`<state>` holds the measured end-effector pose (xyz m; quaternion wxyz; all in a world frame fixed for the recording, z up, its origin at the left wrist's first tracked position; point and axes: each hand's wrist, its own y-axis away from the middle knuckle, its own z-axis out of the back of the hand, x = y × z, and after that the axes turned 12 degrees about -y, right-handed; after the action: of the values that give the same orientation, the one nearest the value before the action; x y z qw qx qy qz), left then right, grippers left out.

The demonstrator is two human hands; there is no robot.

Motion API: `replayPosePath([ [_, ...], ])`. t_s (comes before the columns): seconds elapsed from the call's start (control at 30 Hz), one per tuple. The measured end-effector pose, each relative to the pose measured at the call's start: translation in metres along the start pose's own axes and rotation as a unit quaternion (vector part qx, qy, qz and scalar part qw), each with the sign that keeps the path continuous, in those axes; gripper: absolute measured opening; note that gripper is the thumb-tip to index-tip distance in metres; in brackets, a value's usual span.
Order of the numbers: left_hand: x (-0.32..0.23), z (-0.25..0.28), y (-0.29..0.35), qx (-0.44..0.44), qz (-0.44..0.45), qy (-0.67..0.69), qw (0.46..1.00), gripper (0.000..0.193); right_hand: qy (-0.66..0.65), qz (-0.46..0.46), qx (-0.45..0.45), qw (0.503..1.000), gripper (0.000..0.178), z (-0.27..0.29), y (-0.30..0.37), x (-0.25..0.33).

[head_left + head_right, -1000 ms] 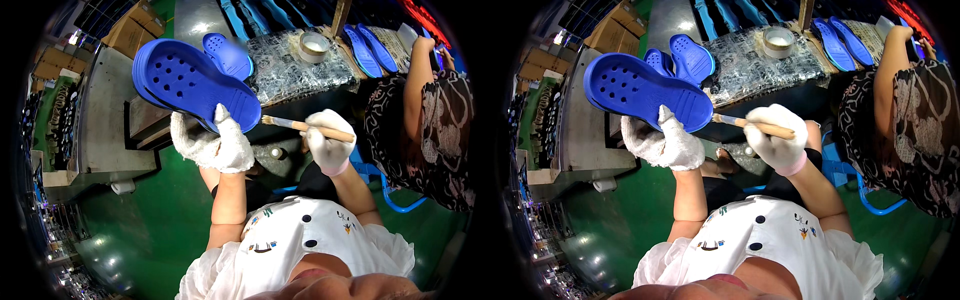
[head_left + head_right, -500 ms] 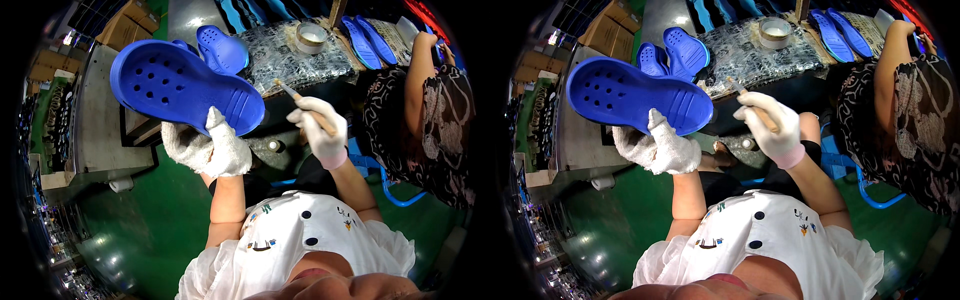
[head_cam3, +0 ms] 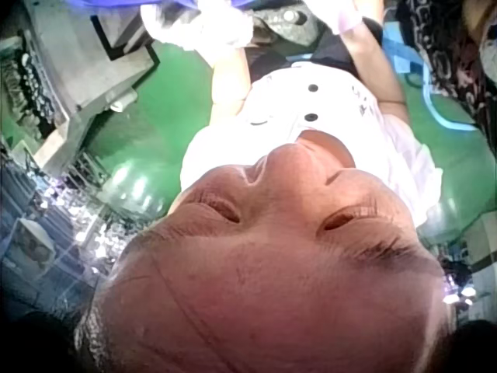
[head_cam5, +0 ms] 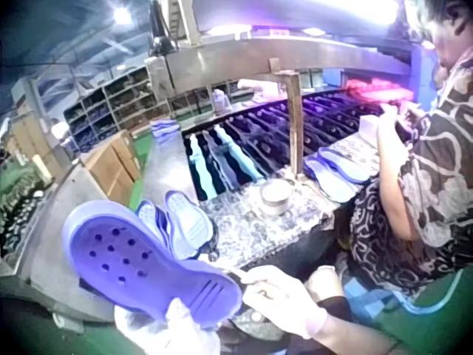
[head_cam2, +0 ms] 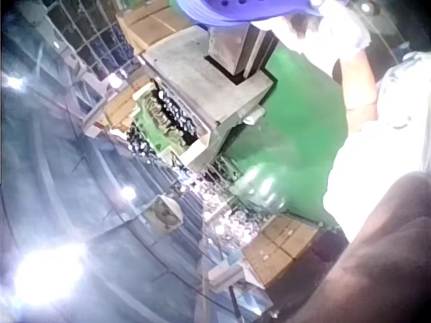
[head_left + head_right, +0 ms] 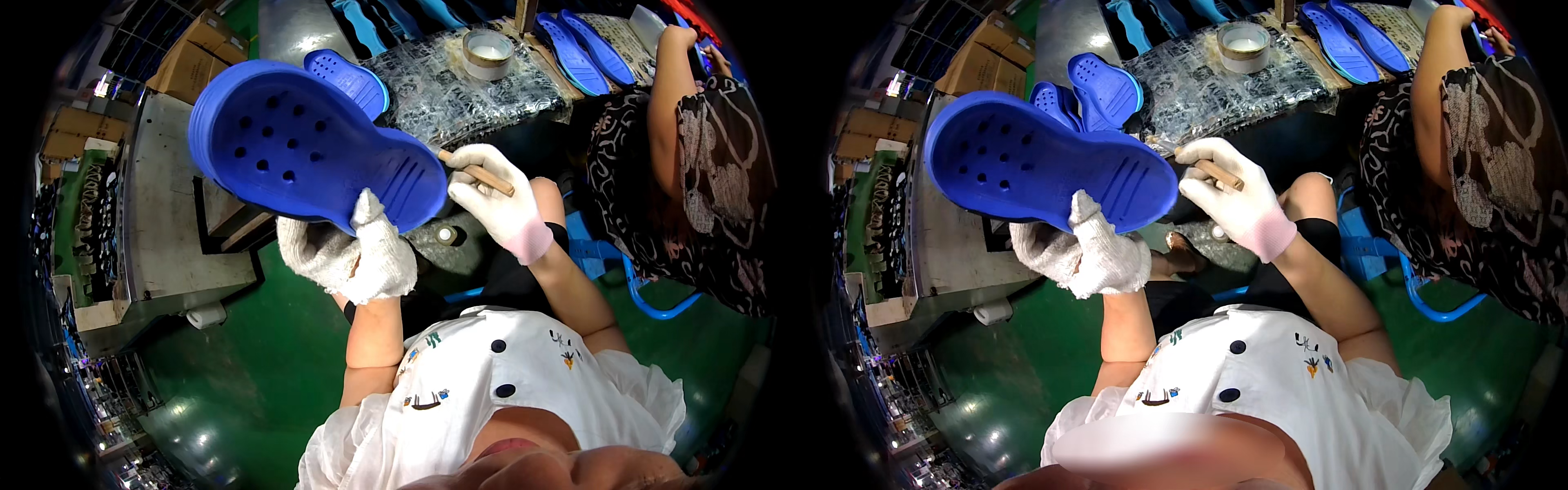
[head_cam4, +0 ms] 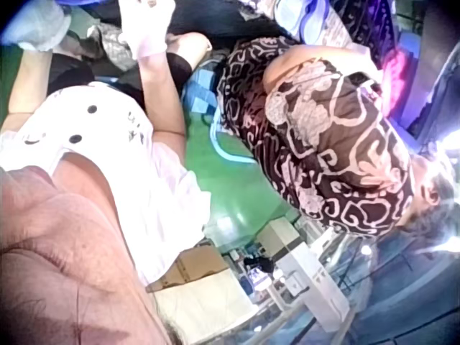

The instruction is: The person applies adhesive to the inner surface of blue rubber footwear components using a brush, dipping the brush into a container of liquid adhesive repeatedly. The person picks up one footwear component at a time, brushes the adhesive onto the interior base and sides, and then places the component onto a moving conveyor belt.

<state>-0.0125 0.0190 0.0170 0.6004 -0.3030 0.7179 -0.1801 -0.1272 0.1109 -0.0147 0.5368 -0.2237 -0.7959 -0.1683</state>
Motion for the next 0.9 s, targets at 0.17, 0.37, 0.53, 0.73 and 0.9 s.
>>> replayPosePath([
  [0.17, -0.009, 0.000, 0.001, 0.018, 0.138, 0.008, 0.990, 0.046, 0.074, 0.180, -0.006, 0.981, 0.026, 0.003, -0.002, -0.012],
  [0.37, 0.018, 0.003, -0.020, -0.012, 0.040, -0.050, 0.998, 0.042, 0.000, 0.276, -0.076, 0.958, 0.018, 0.027, 0.014, 0.007],
  [0.53, 0.016, 0.005, -0.018, 0.036, -0.009, -0.134, 0.990, 0.037, -0.054, 0.366, 0.049, 0.928, 0.017, 0.011, 0.024, 0.005],
  [0.73, 0.015, -0.014, -0.012, -0.040, -0.108, -0.114, 0.987, 0.025, 0.088, 0.313, 0.039, 0.945, 0.016, 0.001, 0.017, 0.012],
  [0.9, -0.001, -0.018, -0.009, -0.033, -0.043, -0.006, 0.999, 0.023, 0.023, 0.301, -0.007, 0.953, 0.014, 0.006, 0.026, 0.010],
])
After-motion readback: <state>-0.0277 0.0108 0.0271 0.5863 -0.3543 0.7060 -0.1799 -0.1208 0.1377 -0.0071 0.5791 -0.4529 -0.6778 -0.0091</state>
